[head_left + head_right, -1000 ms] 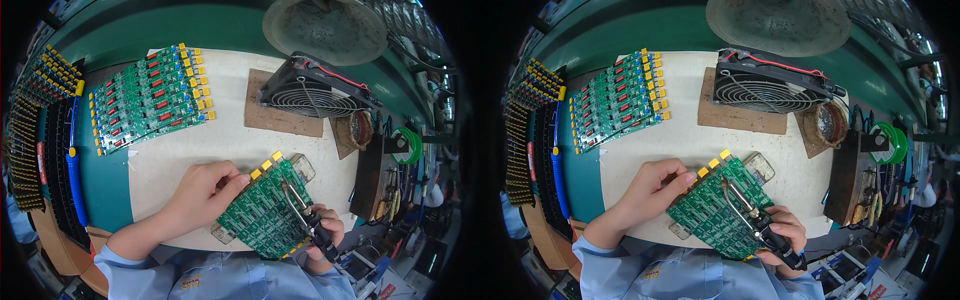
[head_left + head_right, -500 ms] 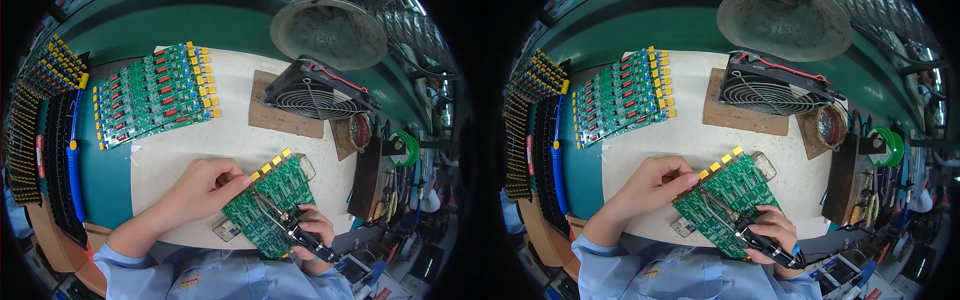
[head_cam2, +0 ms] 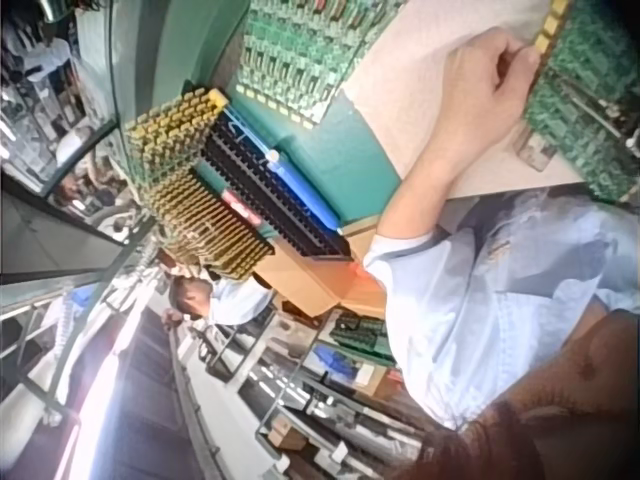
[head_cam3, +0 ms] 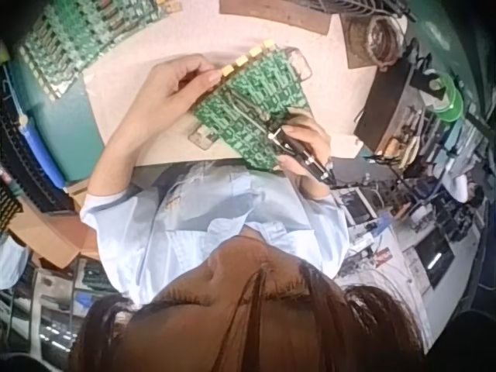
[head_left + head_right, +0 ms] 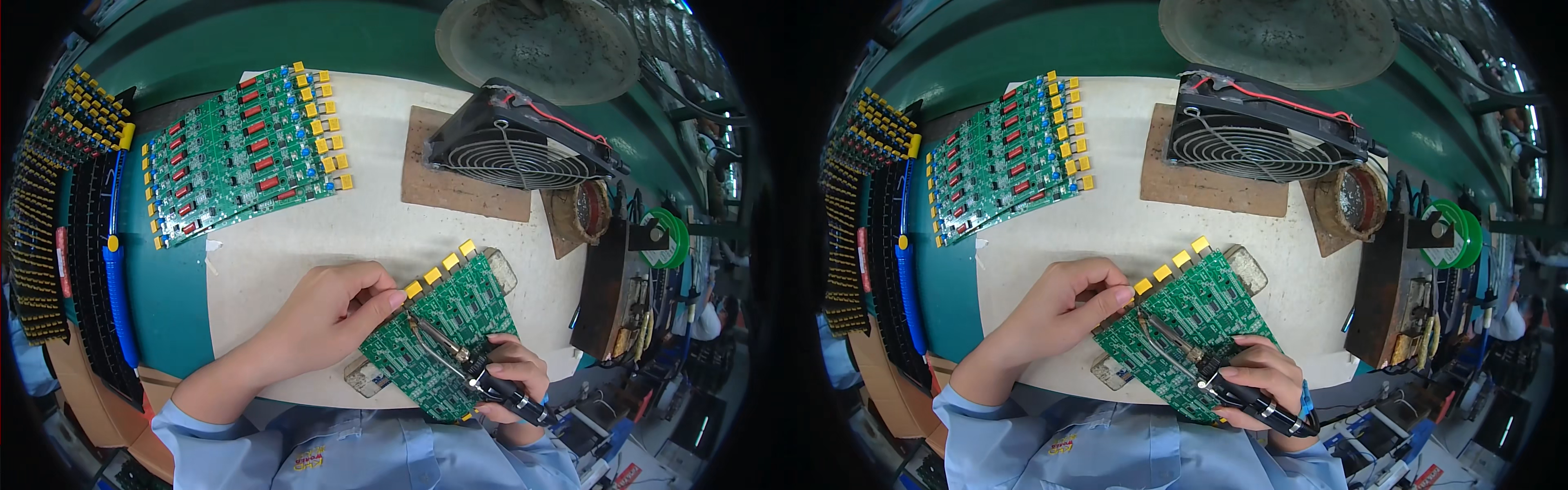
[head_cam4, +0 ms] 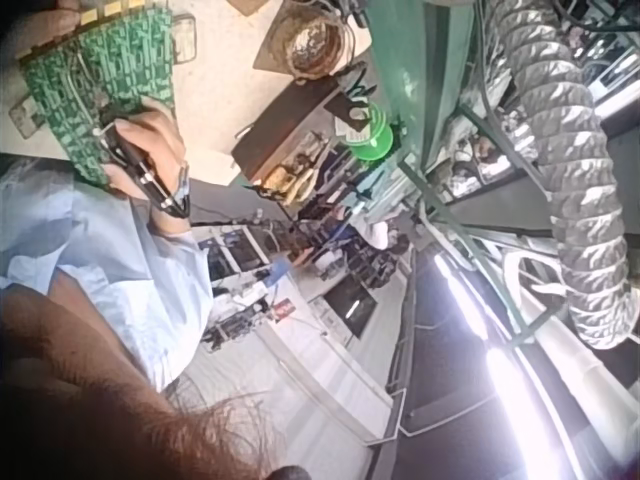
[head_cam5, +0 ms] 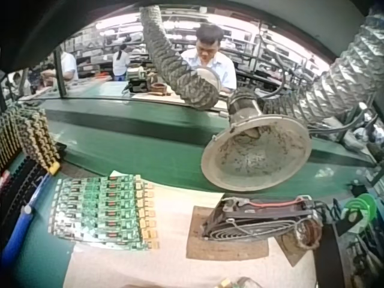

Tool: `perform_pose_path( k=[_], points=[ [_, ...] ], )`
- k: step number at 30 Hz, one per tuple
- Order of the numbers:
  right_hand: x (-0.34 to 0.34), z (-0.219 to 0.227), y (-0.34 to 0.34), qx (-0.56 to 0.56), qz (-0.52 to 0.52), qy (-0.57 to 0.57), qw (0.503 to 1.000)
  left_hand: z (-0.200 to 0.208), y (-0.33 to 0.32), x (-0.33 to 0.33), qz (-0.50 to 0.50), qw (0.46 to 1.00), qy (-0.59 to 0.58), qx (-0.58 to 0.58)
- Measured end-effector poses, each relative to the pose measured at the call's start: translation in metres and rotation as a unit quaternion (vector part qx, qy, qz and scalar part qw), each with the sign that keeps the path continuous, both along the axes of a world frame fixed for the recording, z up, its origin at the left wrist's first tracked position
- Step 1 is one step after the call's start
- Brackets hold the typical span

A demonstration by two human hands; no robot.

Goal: The person takes circuit boards and solders components along their edges using a soldering iron, placing each board onto a stack.

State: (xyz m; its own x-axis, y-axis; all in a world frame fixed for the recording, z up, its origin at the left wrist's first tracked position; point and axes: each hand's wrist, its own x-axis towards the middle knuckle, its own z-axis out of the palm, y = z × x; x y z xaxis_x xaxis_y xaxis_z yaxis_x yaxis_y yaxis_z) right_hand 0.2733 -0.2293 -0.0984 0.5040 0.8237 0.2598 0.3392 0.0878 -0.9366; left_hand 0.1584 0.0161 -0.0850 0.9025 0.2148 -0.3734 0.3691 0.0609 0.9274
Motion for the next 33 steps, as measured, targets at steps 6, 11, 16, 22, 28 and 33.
perform_pose_path(
  k=[6, 11, 16, 22, 28, 33],
  points=[
    [0.000, -0.006, -0.005, -0.009, 0.013, -0.001, 1.000, -0.004, -0.001, -0.001, 0.011, 1.000, -0.019, 0.004],
    [0.002, -0.008, -0.004, 0.027, 0.004, 0.011, 1.000, -0.003, -0.001, 0.001, 0.012, 1.000, -0.022, 0.001],
    [-0.012, -0.009, -0.014, 0.070, -0.157, 0.143, 0.975, 0.002, 0.001, 0.003, -0.006, 1.000, 0.003, -0.014],
    [0.021, -0.002, -0.008, 0.042, -0.416, -0.014, 0.908, -0.004, -0.003, 0.001, 0.017, 1.000, -0.018, -0.009],
    [0.006, 0.007, 0.000, 0.030, -0.375, 0.030, 0.926, -0.003, -0.002, 0.000, 0.022, 1.000, -0.020, 0.003],
    [0.001, 0.000, -0.003, 0.053, -0.032, -0.031, 0.998, 0.003, 0.002, 0.000, 0.006, 1.000, -0.013, 0.020]
  ],
)
